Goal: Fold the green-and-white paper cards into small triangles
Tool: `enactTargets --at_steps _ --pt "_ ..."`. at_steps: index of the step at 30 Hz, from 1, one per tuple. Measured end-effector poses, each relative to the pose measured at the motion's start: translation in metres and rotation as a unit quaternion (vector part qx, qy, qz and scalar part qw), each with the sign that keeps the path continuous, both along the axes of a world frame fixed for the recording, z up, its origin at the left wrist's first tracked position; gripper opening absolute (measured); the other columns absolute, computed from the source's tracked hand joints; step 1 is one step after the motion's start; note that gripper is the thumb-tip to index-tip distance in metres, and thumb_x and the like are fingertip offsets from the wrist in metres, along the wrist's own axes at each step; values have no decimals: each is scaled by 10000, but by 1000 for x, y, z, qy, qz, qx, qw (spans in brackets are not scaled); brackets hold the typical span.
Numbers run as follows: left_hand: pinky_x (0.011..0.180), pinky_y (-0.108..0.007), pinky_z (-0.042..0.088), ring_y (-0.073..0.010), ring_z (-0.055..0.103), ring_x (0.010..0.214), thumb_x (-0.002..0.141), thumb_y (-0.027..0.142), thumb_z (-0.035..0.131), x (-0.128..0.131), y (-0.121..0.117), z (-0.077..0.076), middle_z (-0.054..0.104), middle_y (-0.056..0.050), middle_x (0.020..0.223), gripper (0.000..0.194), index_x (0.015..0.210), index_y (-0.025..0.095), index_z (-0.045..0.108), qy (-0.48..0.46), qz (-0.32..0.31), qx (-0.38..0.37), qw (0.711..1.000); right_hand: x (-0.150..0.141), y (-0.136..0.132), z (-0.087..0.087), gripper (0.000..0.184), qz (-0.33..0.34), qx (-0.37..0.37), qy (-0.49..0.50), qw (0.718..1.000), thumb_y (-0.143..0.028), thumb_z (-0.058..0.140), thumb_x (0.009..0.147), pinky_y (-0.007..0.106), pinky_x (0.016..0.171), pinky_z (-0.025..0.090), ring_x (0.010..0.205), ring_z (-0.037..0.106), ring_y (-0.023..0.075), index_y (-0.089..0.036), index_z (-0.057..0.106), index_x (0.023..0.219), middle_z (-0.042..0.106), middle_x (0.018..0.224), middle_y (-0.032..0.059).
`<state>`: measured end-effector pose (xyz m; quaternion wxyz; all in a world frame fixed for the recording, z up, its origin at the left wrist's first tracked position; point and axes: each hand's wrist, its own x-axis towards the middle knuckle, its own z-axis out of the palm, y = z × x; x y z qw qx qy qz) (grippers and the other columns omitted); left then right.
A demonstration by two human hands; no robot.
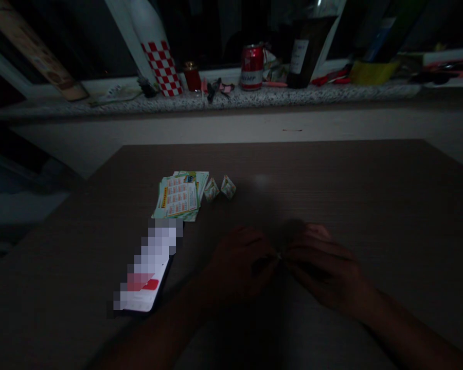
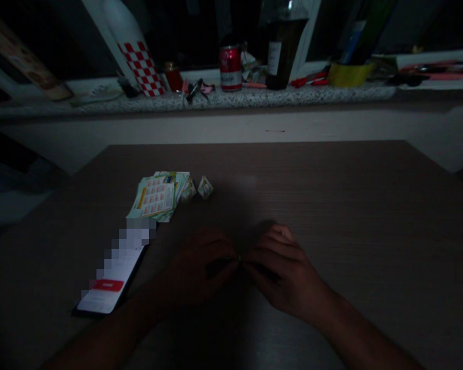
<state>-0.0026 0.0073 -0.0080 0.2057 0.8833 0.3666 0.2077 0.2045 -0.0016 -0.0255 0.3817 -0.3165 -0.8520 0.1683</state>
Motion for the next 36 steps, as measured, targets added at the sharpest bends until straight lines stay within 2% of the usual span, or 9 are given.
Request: enactTargets --at_steps 8,14,18,26,32,36 --pt "822 -319 409 -160 572 876 853 204 539 2 -8 5 660 -37 901 68 855 182 603 -65 14 56 996 1 -5 5 284 1 40 20 999 -44 638 772 410 765 471 707 642 177 -230 605 984 702 781 18" --pt "728 -326 404 -161 542 770 823 183 546 7 -10 4 625 -33 790 64 773 171 583 -72 9 135 988 -2 -8 8 192 -1 68 22 997 -51 627 791 394 712 471 680 622 167 -178 628 934 686 753 36" --pt "679 -321 389 -153 524 711 800 167 555 8 -8 4 608 -29 739 67 738 159 579 -76 -1 173 982 -2 -10 6 189 11 82 11 997 -29 628 783 389 734 464 700 615 158 -145 632 933 689 793 47" --pt "656 -324 359 -147 500 673 789 183 549 12 -9 3 592 -20 694 106 690 154 570 -63 14 179 982 -2 -13 2 149 -12 110 -8 994 -37 631 784 376 724 456 689 614 146 -138 645 893 697 782 31" --pt "653 -324 359 -150 497 670 767 197 552 13 -7 2 583 -21 682 92 689 153 570 -62 21 183 981 -3 -17 6 195 -36 128 -17 991 -61 648 775 385 722 469 693 644 168 -179 646 929 707 785 20" --pt "659 -328 362 -151 497 669 756 191 569 12 -8 3 579 -21 680 89 677 150 562 -66 33 184 980 -5 -16 10 183 -47 143 -7 989 -45 668 750 387 724 461 686 648 164 -154 653 896 713 767 32"
